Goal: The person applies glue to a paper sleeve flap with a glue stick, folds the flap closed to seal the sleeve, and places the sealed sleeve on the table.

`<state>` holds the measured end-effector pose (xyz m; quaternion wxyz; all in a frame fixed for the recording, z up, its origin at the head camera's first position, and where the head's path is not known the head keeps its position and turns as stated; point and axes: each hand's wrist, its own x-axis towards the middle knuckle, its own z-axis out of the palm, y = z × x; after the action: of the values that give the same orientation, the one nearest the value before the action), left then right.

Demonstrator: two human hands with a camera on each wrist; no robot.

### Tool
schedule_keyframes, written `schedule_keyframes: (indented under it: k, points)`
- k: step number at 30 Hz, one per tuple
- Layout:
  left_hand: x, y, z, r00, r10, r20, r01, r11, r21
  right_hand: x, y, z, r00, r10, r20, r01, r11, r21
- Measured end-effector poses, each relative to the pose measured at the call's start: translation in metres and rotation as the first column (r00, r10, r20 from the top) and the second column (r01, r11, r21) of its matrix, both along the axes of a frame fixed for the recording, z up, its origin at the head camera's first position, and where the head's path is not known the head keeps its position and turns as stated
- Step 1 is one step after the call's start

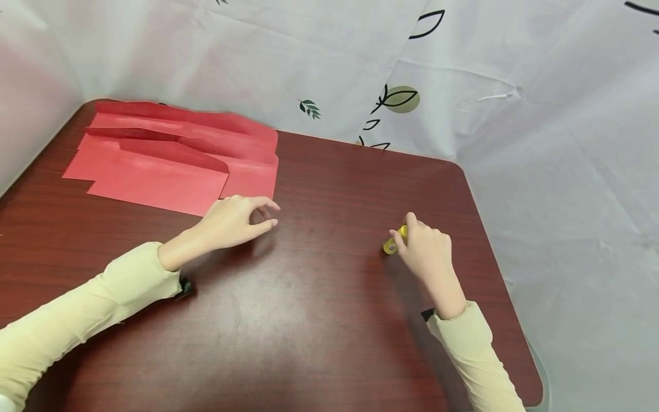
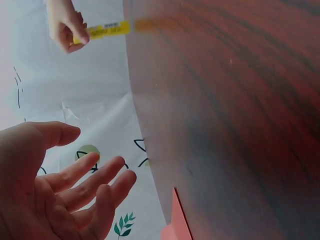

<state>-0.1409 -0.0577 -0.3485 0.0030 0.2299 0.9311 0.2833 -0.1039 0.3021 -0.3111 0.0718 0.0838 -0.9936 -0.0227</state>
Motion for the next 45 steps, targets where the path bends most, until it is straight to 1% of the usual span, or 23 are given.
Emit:
schedule_keyframes:
  k: [2, 5, 8, 11, 15, 18, 21, 23, 28, 30, 32, 34, 35, 38, 40, 42, 45]
  points:
    - [0.002, 0.002, -0.001, 1.000, -0.004, -0.003, 0.004, 1.000, 0.012, 0.001, -0.008, 0.002, 0.998, 0.041, -0.042, -0.043, 0.999, -0.031]
    - [0.006, 0.006, 0.000, 1.000, -0.004, -0.008, 0.005, 1.000, 0.021, 0.002, -0.024, 0.005, 0.989, 0.115, -0.096, -0.123, 0.989, -0.083]
    - [0.011, 0.010, 0.002, 1.000, -0.004, -0.022, 0.005, 1.000, 0.027, 0.004, -0.040, 0.010, 0.976, 0.186, -0.114, -0.201, 0.970, -0.135]
    - [0.015, 0.015, 0.003, 0.999, -0.014, -0.040, 0.015, 0.999, 0.044, 0.004, -0.056, 0.014, 0.963, 0.249, -0.107, -0.266, 0.943, -0.199]
    - [0.018, 0.019, 0.004, 0.998, -0.035, -0.048, 0.040, 0.994, 0.102, 0.006, -0.074, 0.019, 0.943, 0.319, -0.093, -0.332, 0.901, -0.279]
    - [0.020, 0.022, 0.004, 0.997, -0.055, -0.050, 0.062, 0.987, 0.145, 0.007, -0.087, 0.021, 0.925, 0.368, -0.088, -0.377, 0.871, -0.316]
    - [0.021, 0.023, 0.003, 0.996, -0.075, -0.041, 0.081, 0.981, 0.174, 0.009, -0.097, 0.021, 0.909, 0.407, -0.087, -0.411, 0.848, -0.334]
    - [0.023, 0.025, 0.003, 0.995, -0.096, -0.019, 0.097, 0.974, 0.205, 0.011, -0.104, 0.021, 0.901, 0.424, -0.087, -0.427, 0.840, -0.335]
    - [0.031, 0.029, 0.004, 0.987, -0.157, 0.032, 0.140, 0.938, 0.316, 0.018, -0.117, 0.018, 0.895, 0.440, -0.076, -0.439, 0.833, -0.337]
    - [0.034, 0.030, 0.005, 0.987, -0.159, 0.023, 0.142, 0.929, 0.342, 0.020, -0.120, 0.016, 0.894, 0.443, -0.071, -0.438, 0.826, -0.355]
    - [0.037, 0.031, 0.006, 0.989, -0.145, 0.005, 0.134, 0.929, 0.344, 0.021, -0.123, 0.015, 0.897, 0.439, -0.053, -0.422, 0.815, -0.397]
    - [0.040, 0.031, 0.008, 0.992, -0.122, -0.027, 0.124, 0.937, 0.327, 0.022, -0.123, 0.012, 0.895, 0.446, -0.035, -0.411, 0.790, -0.455]
    - [0.041, 0.031, 0.009, 0.993, -0.113, -0.044, 0.121, 0.941, 0.316, 0.022, -0.123, 0.011, 0.891, 0.453, -0.028, -0.408, 0.773, -0.486]
    - [0.045, 0.029, 0.011, 0.988, -0.108, -0.112, 0.135, 0.953, 0.272, 0.021, -0.120, 0.009, 0.875, 0.483, -0.016, -0.404, 0.713, -0.572]
    - [0.048, 0.029, 0.012, 0.978, -0.128, -0.165, 0.164, 0.960, 0.228, 0.020, -0.118, 0.007, 0.863, 0.504, -0.026, -0.408, 0.668, -0.622]
    - [0.052, 0.028, 0.013, 0.966, -0.161, -0.200, 0.197, 0.964, 0.175, 0.019, -0.116, 0.006, 0.858, 0.512, -0.040, -0.399, 0.617, -0.679]
    - [0.058, 0.028, 0.015, 0.951, -0.213, -0.223, 0.237, 0.967, 0.088, 0.020, -0.114, 0.005, 0.853, 0.519, -0.062, -0.384, 0.543, -0.747]
